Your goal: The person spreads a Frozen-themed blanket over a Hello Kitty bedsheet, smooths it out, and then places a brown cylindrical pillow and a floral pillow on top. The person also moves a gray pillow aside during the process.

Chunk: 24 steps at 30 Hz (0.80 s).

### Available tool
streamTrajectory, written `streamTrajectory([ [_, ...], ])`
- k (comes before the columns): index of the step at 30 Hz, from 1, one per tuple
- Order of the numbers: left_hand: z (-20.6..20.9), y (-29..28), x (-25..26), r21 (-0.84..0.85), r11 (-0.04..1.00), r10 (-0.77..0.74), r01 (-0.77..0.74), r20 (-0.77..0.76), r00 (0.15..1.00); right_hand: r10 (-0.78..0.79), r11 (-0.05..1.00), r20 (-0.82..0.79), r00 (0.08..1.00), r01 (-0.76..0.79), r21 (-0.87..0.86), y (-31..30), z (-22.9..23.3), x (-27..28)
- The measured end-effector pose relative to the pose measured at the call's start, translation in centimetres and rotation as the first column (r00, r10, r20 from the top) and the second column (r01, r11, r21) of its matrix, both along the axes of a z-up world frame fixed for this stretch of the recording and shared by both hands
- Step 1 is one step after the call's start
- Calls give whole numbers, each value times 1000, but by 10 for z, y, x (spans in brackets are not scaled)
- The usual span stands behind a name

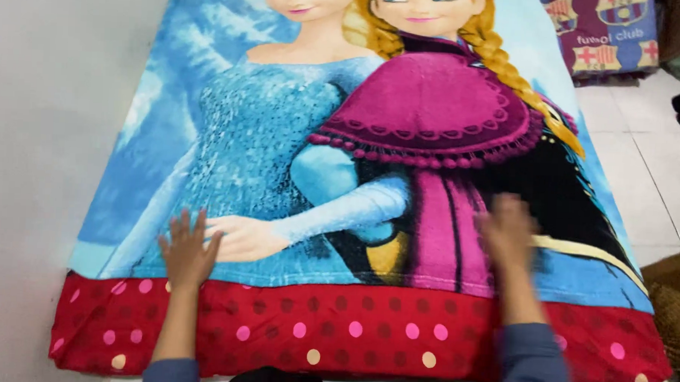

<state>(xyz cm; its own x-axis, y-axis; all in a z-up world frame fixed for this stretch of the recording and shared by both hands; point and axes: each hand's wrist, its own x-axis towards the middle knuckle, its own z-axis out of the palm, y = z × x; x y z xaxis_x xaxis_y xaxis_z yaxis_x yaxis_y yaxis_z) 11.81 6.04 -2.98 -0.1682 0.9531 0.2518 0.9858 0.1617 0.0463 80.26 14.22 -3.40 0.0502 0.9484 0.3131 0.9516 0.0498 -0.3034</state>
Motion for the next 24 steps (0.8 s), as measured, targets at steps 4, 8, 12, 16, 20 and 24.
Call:
streamTrajectory([
  [4, 3, -16, -15, 33, 988, 149, -150, 52, 988, -691, 669, 32, 723, 655, -350, -38, 37, 130],
  [8, -5, 17, 11, -25, 951, 309, -309, -12, 951, -720, 694, -164, 674, 693, -195, -8, 13, 119],
  [12, 55, 62, 146, 8, 999, -38, 37, 141, 989, 1, 975, -45, 999, 10, 224, 29, 41, -55],
  [16, 30, 113, 265, -40, 900, -433, 435, 49, 900, 603, 793, 116, 789, -609, 20, 17, 12, -185],
  [20, -17, 136, 301, -26, 839, -543, 544, 13, 839, 613, 790, -19, 790, -613, 21, 31, 32, -121],
  [24, -22, 131, 284, -23, 923, -380, 384, 103, 919, 99, 988, 54, 994, -92, -121, 32, 50, 39],
])
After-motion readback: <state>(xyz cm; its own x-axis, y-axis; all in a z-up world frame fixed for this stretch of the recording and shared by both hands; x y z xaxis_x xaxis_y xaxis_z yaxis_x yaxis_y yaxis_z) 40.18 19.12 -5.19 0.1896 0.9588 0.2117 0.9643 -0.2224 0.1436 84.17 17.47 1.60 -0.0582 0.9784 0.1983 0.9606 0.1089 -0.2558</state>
